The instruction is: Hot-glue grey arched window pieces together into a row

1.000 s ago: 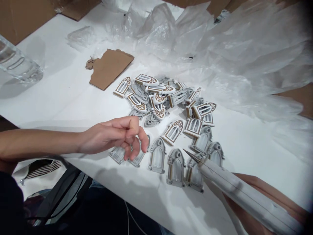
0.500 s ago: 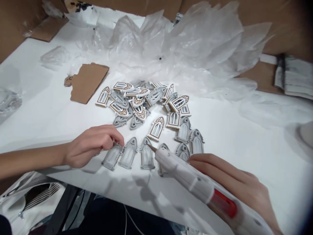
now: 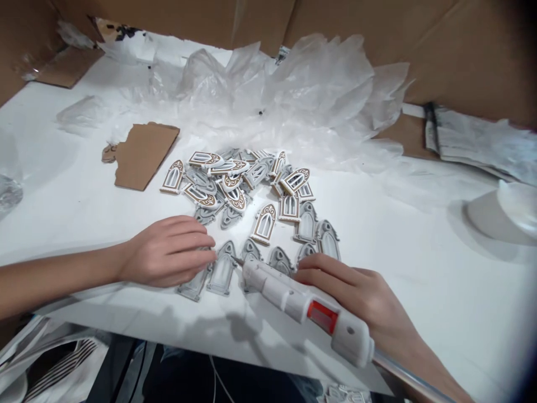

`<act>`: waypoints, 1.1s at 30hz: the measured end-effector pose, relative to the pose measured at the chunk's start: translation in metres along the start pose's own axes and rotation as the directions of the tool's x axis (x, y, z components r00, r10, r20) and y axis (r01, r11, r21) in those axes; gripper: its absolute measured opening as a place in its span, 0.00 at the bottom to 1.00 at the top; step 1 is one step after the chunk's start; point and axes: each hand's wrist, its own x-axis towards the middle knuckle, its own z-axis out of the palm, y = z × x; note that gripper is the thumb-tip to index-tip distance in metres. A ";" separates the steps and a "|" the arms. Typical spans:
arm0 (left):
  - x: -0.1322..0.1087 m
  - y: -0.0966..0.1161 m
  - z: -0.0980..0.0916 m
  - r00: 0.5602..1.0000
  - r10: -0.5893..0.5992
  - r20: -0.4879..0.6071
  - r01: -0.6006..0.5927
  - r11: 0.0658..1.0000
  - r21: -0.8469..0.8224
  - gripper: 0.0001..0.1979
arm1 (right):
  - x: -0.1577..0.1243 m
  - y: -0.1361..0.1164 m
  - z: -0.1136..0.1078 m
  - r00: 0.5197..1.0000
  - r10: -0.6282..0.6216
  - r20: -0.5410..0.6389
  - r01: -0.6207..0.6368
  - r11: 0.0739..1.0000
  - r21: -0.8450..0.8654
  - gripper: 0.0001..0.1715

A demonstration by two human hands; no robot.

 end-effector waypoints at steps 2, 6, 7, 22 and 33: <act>-0.001 -0.003 0.001 0.999 -0.009 0.032 0.010 0.999 -0.038 0.14 | 0.001 -0.003 0.000 1.000 -0.014 0.000 0.014 1.000 -0.023 0.15; -0.002 -0.012 0.006 0.994 0.048 0.096 -0.038 0.994 -0.106 0.17 | 0.002 -0.005 -0.002 1.000 -0.020 0.005 0.021 0.999 -0.044 0.15; -0.002 -0.014 0.006 0.992 0.052 0.112 -0.041 0.994 -0.098 0.18 | 0.002 -0.005 -0.004 1.000 -0.014 0.003 0.014 0.999 -0.040 0.15; 0.009 0.028 0.000 0.968 0.223 0.118 -0.239 0.960 0.147 0.19 | -0.007 0.007 -0.020 0.994 0.077 -0.074 -0.075 0.997 0.021 0.10; 0.011 0.036 0.009 0.916 0.139 0.376 -0.254 0.927 0.276 0.26 | 0.002 0.006 -0.011 0.986 0.143 -0.079 -0.147 0.988 -0.044 0.09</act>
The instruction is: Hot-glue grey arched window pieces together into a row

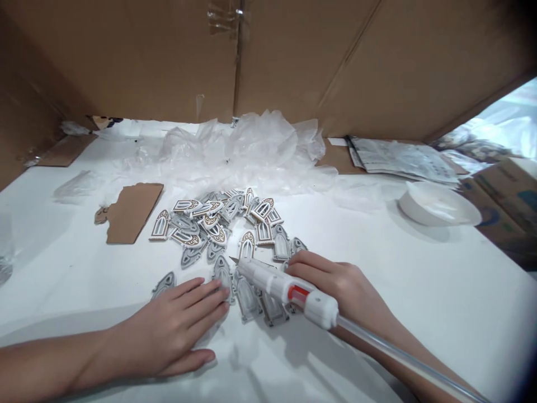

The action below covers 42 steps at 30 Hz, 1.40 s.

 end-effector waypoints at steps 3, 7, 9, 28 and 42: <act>0.004 -0.007 0.003 1.000 0.019 -0.010 -0.020 0.996 -0.081 0.25 | 0.005 -0.001 0.000 1.000 0.023 0.009 -0.023 1.000 -0.020 0.08; 0.006 -0.015 0.009 0.999 0.025 -0.025 -0.029 0.987 -0.155 0.24 | 0.006 -0.001 0.000 0.999 0.030 0.026 -0.029 0.999 -0.019 0.09; 0.006 -0.017 0.011 0.999 0.018 -0.038 -0.024 0.986 -0.163 0.23 | 0.005 0.001 0.001 0.999 0.030 0.037 -0.029 0.999 -0.022 0.08; 0.009 -0.019 0.011 0.995 0.034 -0.094 -0.048 0.988 -0.148 0.22 | 0.003 -0.005 0.010 0.996 0.010 0.084 0.009 0.975 -0.220 0.08; 0.012 -0.019 0.007 0.995 0.032 -0.097 -0.048 0.986 -0.160 0.21 | 0.010 -0.008 0.003 0.983 0.020 0.182 0.032 0.961 -0.276 0.07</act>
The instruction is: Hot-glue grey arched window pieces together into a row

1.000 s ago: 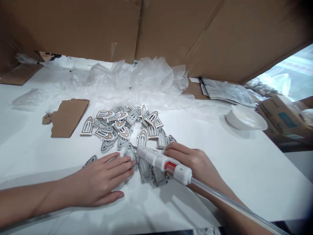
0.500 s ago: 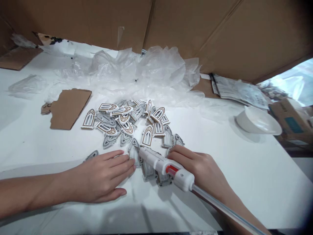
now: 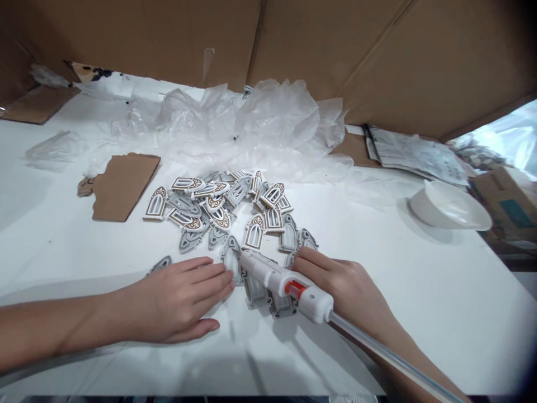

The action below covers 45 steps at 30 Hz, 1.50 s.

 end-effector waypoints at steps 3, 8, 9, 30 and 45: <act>0.000 0.000 -0.001 1.000 0.000 0.011 0.000 1.000 0.004 0.22 | 0.000 -0.001 0.000 0.999 0.026 0.028 -0.026 1.000 0.007 0.07; 0.000 0.000 -0.001 1.000 0.007 0.018 -0.007 1.000 0.011 0.22 | -0.001 -0.002 -0.001 0.999 0.026 0.019 -0.026 1.000 0.014 0.08; -0.001 0.001 -0.001 1.000 0.006 0.021 -0.006 1.000 0.011 0.22 | -0.001 -0.002 -0.001 1.000 0.026 0.009 -0.026 1.000 0.015 0.08; -0.002 0.001 0.000 1.000 -0.004 0.006 0.004 1.000 0.006 0.22 | -0.008 0.006 0.015 0.992 0.019 -0.124 -0.006 0.995 0.102 0.07; -0.003 0.001 -0.001 0.999 -0.029 0.033 0.030 0.999 -0.015 0.22 | 0.000 0.011 -0.001 0.999 0.041 -0.007 -0.038 0.968 0.249 0.10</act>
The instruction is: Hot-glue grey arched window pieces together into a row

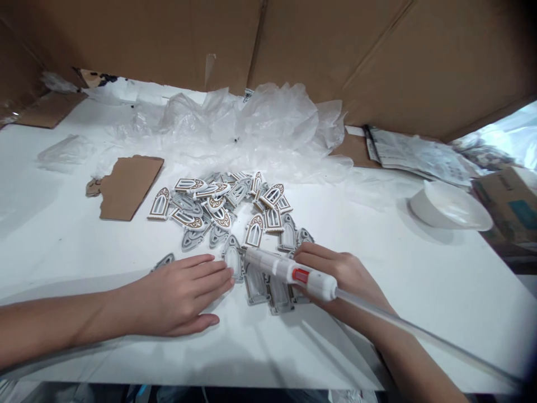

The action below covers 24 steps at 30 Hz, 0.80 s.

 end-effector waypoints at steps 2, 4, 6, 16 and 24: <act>0.000 0.000 -0.001 1.000 -0.009 0.002 0.009 1.000 -0.017 0.22 | 0.002 0.002 -0.003 0.999 0.003 -0.037 0.000 0.998 0.062 0.12; -0.001 0.002 -0.003 1.000 -0.017 -0.002 0.017 1.000 -0.015 0.21 | 0.003 0.002 -0.004 0.997 0.020 -0.081 -0.010 0.994 0.112 0.13; -0.002 0.008 -0.005 0.999 -0.013 -0.032 0.014 1.000 0.015 0.19 | 0.004 0.001 -0.005 0.992 0.062 -0.115 -0.043 0.986 0.158 0.14; -0.014 0.027 -0.005 0.968 -0.040 -0.249 0.060 0.996 0.072 0.08 | 0.002 -0.002 -0.002 0.892 0.412 -0.189 -0.356 0.895 0.268 0.20; -0.046 -0.046 -0.037 0.546 -0.726 -0.418 0.734 0.655 -0.178 0.12 | 0.006 -0.009 -0.007 0.946 0.265 -0.186 -0.257 0.964 0.067 0.14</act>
